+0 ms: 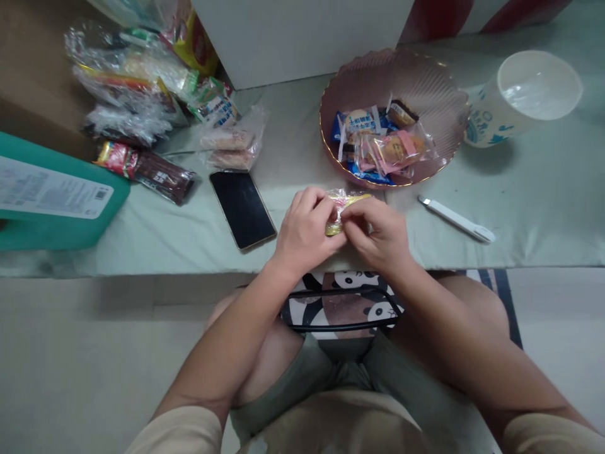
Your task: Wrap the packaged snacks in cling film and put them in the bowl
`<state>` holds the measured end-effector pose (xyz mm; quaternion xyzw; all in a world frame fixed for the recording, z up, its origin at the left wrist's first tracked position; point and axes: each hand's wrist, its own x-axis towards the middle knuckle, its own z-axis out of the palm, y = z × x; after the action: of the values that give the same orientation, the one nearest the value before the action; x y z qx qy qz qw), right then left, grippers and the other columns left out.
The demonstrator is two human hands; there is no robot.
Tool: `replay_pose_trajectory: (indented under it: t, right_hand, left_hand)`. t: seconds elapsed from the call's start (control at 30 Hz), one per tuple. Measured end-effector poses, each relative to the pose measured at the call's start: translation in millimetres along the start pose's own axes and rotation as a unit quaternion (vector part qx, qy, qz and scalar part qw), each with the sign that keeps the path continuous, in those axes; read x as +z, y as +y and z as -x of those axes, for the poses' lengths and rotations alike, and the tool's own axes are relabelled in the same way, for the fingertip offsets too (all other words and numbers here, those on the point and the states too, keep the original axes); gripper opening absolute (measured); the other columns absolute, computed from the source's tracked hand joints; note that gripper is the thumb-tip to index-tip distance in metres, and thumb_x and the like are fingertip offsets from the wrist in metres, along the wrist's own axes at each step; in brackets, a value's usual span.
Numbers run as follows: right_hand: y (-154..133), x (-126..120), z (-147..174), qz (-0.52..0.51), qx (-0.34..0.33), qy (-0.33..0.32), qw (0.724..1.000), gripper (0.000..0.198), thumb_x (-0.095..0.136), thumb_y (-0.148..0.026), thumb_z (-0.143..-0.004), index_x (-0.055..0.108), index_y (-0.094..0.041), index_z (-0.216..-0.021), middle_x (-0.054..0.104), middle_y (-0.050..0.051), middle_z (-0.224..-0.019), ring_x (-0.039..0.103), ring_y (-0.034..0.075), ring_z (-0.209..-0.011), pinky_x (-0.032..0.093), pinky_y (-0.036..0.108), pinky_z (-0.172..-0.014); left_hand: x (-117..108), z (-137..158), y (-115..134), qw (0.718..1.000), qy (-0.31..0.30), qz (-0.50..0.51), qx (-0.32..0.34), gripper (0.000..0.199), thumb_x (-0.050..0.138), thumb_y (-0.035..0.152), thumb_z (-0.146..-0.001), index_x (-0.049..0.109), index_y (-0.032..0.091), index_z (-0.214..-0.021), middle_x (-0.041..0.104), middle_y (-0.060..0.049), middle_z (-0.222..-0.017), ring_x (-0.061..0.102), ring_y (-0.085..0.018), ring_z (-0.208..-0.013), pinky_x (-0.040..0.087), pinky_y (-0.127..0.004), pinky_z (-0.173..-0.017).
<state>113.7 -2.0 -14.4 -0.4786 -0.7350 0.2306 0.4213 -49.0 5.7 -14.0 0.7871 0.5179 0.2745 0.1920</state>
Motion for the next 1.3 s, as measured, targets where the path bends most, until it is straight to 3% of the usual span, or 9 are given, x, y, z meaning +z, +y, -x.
replay_pose_trajectory:
  t: [0.13, 0.43, 0.6, 0.7, 0.8, 0.9, 1.0, 1.13, 1.3]
  right_hand:
    - [-0.2, 3.4, 2.9, -0.021, -0.019, 0.023, 0.999, 0.014, 0.056, -0.013, -0.089, 0.064, -0.023, -0.085, 0.071, 0.001, -0.08, 0.066, 0.016, -0.075, 0.049, 0.032, -0.072]
    - [13.7, 5.9, 10.9, -0.066, 0.055, 0.102, 0.991, 0.011, 0.049, -0.015, -0.094, 0.056, -0.023, -0.097, 0.062, 0.004, -0.094, 0.062, 0.017, -0.085, 0.053, 0.034, -0.074]
    - [14.8, 5.9, 6.2, 0.018, 0.013, 0.06, 0.998, 0.013, 0.05, -0.014, -0.089, 0.056, -0.023, -0.096, 0.064, 0.005, -0.091, 0.062, 0.017, -0.082, 0.053, 0.033, -0.069]
    - [15.1, 7.1, 5.0, 0.066, -0.033, 0.018, 0.997, 0.018, 0.055, -0.019, -0.087, 0.06, -0.022, -0.105, 0.07, 0.009, -0.104, 0.067, 0.022, -0.096, 0.056, 0.041, -0.084]
    - [16.9, 7.8, 5.4, 0.095, -0.076, -0.005, 0.993, 0.031, 0.059, -0.024, -0.086, 0.063, -0.02, -0.117, 0.068, 0.014, -0.127, 0.063, 0.03, -0.122, 0.05, 0.052, -0.105]
    - [18.7, 6.2, 5.5, 0.106, -0.083, -0.047, 0.99, 0.035, 0.059, -0.025, -0.088, 0.064, -0.019, -0.123, 0.068, 0.014, -0.13, 0.062, 0.03, -0.123, 0.049, 0.051, -0.107]
    - [19.7, 3.6, 5.2, 0.12, -0.078, -0.039, 0.989, 0.028, 0.059, -0.026, -0.091, 0.068, -0.022, -0.117, 0.071, 0.011, -0.118, 0.066, 0.026, -0.11, 0.053, 0.047, -0.097]
    - [20.3, 1.4, 6.1, 0.135, -0.09, -0.004, 0.987, 0.011, 0.06, -0.025, -0.093, 0.07, -0.023, -0.096, 0.068, 0.008, -0.1, 0.064, 0.022, -0.095, 0.052, 0.041, -0.084]
    - [21.5, -2.4, 8.1, 0.148, -0.098, 0.005, 0.984, 0.01, 0.057, -0.022, -0.096, 0.061, -0.023, -0.087, 0.066, 0.006, -0.091, 0.063, 0.021, -0.09, 0.049, 0.038, -0.08]
  left_hand:
    - [1.4, -1.1, 1.7, 1.0, 0.003, -0.019, -0.022, 0.022, 0.066, 0.02, -0.082, 0.049, 0.021, -0.069, 0.059, -0.008, -0.1, 0.054, -0.025, -0.097, 0.047, -0.04, -0.085]
    - [7.7, -1.3, 15.5, 0.994, 0.05, -0.051, -0.087, 0.017, 0.07, 0.024, -0.082, 0.054, 0.021, -0.075, 0.062, -0.008, -0.096, 0.056, -0.025, -0.095, 0.047, -0.04, -0.085]
    - [-1.4, -5.2, 8.3, 0.983, 0.102, 0.099, -0.119, 0.023, 0.062, 0.012, -0.076, 0.045, 0.021, -0.064, 0.058, -0.003, -0.085, 0.056, -0.018, -0.082, 0.047, -0.033, -0.076]
    - [-19.7, -7.8, -9.3, 0.961, 0.154, 0.184, -0.141, 0.023, 0.055, 0.009, -0.074, 0.041, 0.02, -0.059, 0.053, 0.0, -0.073, 0.051, -0.014, -0.07, 0.041, -0.03, -0.067]
    - [-38.7, -7.4, -28.7, 0.952, 0.177, 0.185, -0.167, 0.028, 0.049, 0.006, -0.071, 0.034, 0.019, -0.051, 0.044, 0.001, -0.061, 0.047, -0.013, -0.065, 0.036, -0.03, -0.064]
    - [-48.2, -5.3, -39.0, 0.948, 0.152, 0.164, -0.226, 0.03, 0.05, 0.008, -0.071, 0.031, 0.019, -0.05, 0.036, 0.002, -0.054, 0.039, -0.012, -0.059, 0.029, -0.03, -0.058]
    - [-46.8, -5.3, -38.1, 0.935, 0.141, 0.175, -0.274, 0.015, 0.055, 0.013, -0.074, 0.048, 0.02, -0.064, 0.048, 0.003, -0.06, 0.042, -0.011, -0.057, 0.032, -0.028, -0.055]
    - [-40.0, -8.5, -30.0, 0.94, 0.094, 0.18, -0.273, 0.019, 0.066, 0.02, -0.073, 0.058, 0.022, -0.091, 0.063, 0.002, -0.081, 0.052, -0.011, -0.062, 0.04, -0.026, -0.059]
    - [-38.3, -10.0, -27.2, 0.955, 0.041, 0.11, -0.271, 0.017, 0.064, 0.017, -0.074, 0.062, 0.021, -0.091, 0.061, 0.003, -0.071, 0.052, -0.013, -0.062, 0.04, -0.028, -0.064]
